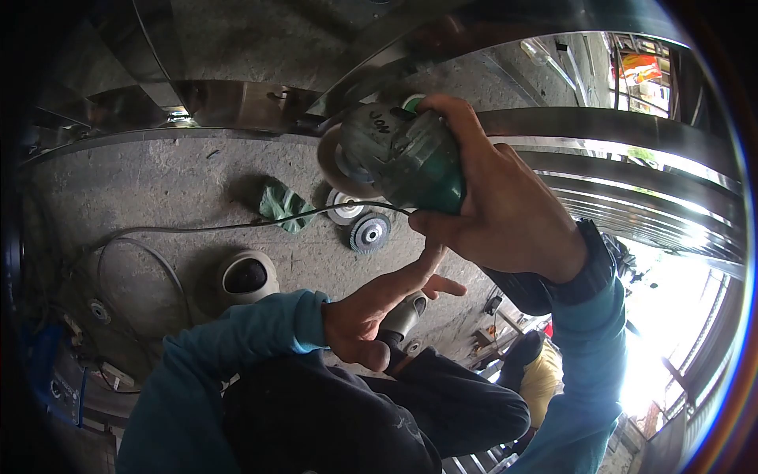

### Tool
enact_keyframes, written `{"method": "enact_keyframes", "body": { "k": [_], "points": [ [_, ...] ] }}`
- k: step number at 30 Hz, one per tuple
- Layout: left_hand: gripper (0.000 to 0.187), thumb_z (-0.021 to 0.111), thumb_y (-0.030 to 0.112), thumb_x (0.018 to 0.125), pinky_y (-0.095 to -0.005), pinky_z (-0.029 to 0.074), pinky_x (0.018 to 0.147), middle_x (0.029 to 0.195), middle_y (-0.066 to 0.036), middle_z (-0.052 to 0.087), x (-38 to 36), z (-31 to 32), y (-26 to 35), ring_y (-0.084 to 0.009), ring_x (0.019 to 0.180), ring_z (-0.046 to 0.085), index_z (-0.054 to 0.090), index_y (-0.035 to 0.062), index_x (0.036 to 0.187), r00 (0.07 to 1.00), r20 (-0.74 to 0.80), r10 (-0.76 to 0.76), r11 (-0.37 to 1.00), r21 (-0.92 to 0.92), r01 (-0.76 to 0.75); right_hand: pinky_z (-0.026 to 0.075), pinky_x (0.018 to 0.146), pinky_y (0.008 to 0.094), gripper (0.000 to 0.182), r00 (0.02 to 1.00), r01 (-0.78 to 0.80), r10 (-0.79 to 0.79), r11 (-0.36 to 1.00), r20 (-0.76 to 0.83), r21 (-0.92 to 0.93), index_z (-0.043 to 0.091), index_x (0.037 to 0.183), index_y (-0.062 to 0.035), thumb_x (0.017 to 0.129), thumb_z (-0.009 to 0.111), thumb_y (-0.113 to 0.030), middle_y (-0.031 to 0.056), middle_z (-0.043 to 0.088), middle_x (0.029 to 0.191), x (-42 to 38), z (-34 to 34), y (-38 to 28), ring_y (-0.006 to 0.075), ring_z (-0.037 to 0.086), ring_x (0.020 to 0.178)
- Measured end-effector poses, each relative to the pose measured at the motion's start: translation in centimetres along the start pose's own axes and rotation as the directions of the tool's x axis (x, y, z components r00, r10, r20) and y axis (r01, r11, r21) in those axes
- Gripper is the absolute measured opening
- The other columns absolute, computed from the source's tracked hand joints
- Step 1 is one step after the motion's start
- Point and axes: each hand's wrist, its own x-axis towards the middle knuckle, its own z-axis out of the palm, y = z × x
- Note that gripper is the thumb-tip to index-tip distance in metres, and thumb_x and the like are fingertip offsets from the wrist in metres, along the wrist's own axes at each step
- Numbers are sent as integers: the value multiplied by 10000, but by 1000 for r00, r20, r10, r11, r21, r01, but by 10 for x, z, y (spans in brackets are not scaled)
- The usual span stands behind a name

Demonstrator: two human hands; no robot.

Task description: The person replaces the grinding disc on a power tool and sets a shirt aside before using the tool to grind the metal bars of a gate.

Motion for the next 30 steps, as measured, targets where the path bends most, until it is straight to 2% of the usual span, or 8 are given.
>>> {"method": "enact_keyframes", "body": {
  "k": [5, 9, 13, 18, 23, 27, 29, 30],
  "points": [
    [1248, 618, 691, 886, -523, 348, 1131, 1603, -310, 201, 1, -1, -1, -391, 1363, 461, -158, 3, 1580, 1000, 6, 19, 1000, 16, -19, 480, 1005, 397, 968, 997, -73, 72, 997, 28, 16, 257, 1522, -147, 745, 819, -17, 180, 603, 1290, 1, -3, -6, 315, 626, 1185],
    [1252, 637, 673, 885, -524, 349, 1132, 1611, -319, 164, -1, -1, 3, -396, 1368, 454, -154, -6, 1579, 1000, 7, -8, 1000, 30, 8, 473, 1014, 398, 971, 999, -37, 37, 999, 12, 29, 259, 1524, -147, 741, 818, -15, 180, 593, 1302, 0, -1, 0, 312, 615, 1198],
    [1278, 647, 675, 877, -528, 364, 1116, 1579, -327, 229, 0, -2, 5, -391, 1369, 455, -166, -30, 1567, 999, 38, 10, 998, 65, -12, 471, 1021, 404, 975, 999, -13, 12, 1000, 39, 18, 251, 1526, -154, 743, 813, -8, 178, 581, 1312, -1, -3, 0, 304, 602, 1212],
    [1270, 654, 663, 880, -532, 357, 1122, 1593, -323, 208, -1, -4, 5, -391, 1374, 451, -151, -39, 1568, 999, 25, -28, 998, 55, 27, 470, 1030, 406, 978, 998, -56, 56, 998, 7, 26, 248, 1527, -152, 742, 810, -2, 177, 577, 1314, 1, 0, -4, 306, 600, 1213],
    [1283, 664, 664, 871, -534, 343, 1129, 1583, -324, 230, 0, -2, 10, -383, 1375, 445, -153, -38, 1568, 999, 32, -14, 998, 62, 12, 476, 1015, 405, 969, 999, 19, -19, 1000, 33, 4, 252, 1526, -158, 748, 809, -3, 175, 581, 1308, 0, -1, 1, 309, 606, 1199],
    [1289, 670, 662, 868, -532, 343, 1130, 1581, -323, 236, 1, -2, 7, -382, 1367, 451, -159, -37, 1567, 999, 26, -34, 999, 19, 33, 477, 1013, 401, 968, 997, -62, 61, 998, 40, 19, 255, 1525, -159, 749, 813, -4, 173, 587, 1304, 1, -1, -5, 303, 608, 1199],
    [1294, 672, 658, 869, -532, 338, 1135, 1577, -324, 243, 0, -2, 8, -385, 1366, 452, -170, -36, 1563, 999, 25, -46, 999, 15, 46, 521, 911, 451, 880, 997, 63, -65, 998, -51, -28, 296, 1462, -131, 754, 816, -91, 226, 684, 1119, 2, 3, -1, 403, 688, 1066],
    [1297, 673, 655, 869, -532, 334, 1139, 1573, -325, 249, 0, -3, 9, -386, 1368, 450, -179, -36, 1561, 998, 28, -54, 998, 27, 53, 521, 911, 451, 880, 997, 65, -67, 997, -49, -29, 296, 1462, -131, 754, 816, -91, 226, 684, 1119, 2, 2, -1, 403, 688, 1066]
  ]
}}
